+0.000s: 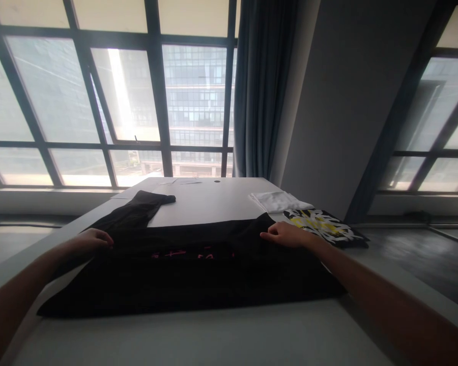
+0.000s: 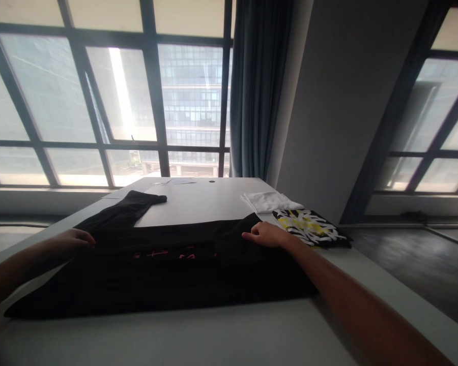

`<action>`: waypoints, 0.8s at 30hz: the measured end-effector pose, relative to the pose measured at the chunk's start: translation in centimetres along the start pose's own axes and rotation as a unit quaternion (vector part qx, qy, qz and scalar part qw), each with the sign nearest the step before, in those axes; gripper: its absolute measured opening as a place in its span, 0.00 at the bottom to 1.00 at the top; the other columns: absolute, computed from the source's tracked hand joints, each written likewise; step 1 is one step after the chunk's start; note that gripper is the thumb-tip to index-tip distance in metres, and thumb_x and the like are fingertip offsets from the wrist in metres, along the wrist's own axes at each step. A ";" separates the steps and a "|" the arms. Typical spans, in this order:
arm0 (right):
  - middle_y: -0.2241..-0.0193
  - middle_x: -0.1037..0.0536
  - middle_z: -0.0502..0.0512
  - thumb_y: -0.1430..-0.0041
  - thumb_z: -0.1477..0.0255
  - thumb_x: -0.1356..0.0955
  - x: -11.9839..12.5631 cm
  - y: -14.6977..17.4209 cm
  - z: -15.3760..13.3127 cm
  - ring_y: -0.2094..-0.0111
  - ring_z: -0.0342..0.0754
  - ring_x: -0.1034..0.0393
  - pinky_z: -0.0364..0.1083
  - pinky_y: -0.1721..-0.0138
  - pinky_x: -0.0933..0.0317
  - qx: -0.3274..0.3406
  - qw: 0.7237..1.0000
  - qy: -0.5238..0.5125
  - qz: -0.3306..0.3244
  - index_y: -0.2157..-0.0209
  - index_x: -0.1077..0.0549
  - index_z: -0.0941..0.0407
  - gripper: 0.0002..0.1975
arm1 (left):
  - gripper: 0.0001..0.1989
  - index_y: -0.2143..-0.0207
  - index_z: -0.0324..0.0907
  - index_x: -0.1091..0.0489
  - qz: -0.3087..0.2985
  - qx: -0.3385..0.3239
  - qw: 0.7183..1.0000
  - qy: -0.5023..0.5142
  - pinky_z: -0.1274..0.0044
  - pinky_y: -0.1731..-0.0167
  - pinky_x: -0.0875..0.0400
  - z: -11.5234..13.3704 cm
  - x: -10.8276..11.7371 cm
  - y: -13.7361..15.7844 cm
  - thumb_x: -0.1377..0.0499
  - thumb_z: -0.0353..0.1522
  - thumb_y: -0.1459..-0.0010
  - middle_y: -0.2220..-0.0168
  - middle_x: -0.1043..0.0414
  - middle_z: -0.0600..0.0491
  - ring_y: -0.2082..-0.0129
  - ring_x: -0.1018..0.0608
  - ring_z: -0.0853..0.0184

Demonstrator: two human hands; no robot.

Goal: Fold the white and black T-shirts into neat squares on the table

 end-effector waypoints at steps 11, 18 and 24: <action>0.79 0.27 0.51 0.49 0.56 0.26 -2.2 -0.5 4.7 0.78 0.43 0.31 0.41 0.76 0.36 -0.205 0.968 -0.130 -0.062 0.75 0.29 0.58 0.20 | 0.25 0.63 0.46 0.22 0.097 -0.128 0.975 -0.153 0.68 0.54 0.28 1.8 -0.1 1.1 0.40 0.54 0.57 0.54 0.21 0.47 0.54 0.21 0.52; 0.78 0.29 0.49 0.41 0.62 0.29 -2.1 -0.6 4.0 0.77 0.41 0.33 0.38 0.77 0.37 -0.186 0.934 -0.293 0.079 0.70 0.30 0.59 0.14 | 0.32 0.51 0.53 0.26 0.045 -0.163 0.964 -0.203 0.68 0.42 0.39 0.8 -3.7 -0.6 0.45 0.58 0.54 0.36 0.36 0.53 0.37 0.33 0.56; 0.66 0.22 0.57 0.45 0.60 0.26 -0.9 2.0 6.1 0.71 0.44 0.29 0.40 0.73 0.36 -0.208 0.918 -0.315 0.120 0.54 0.27 0.60 0.22 | 0.34 0.49 0.54 0.27 0.023 -0.147 0.969 -0.196 0.66 0.41 0.40 -1.6 -4.0 -2.2 0.47 0.59 0.54 0.35 0.40 0.54 0.36 0.35 0.54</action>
Point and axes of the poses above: each hand's wrist, its own y-axis away from the middle knuckle, its own x-axis out of the back of the hand, z = x × y, the point moved 6 cm from there along -y, towards the middle knuckle
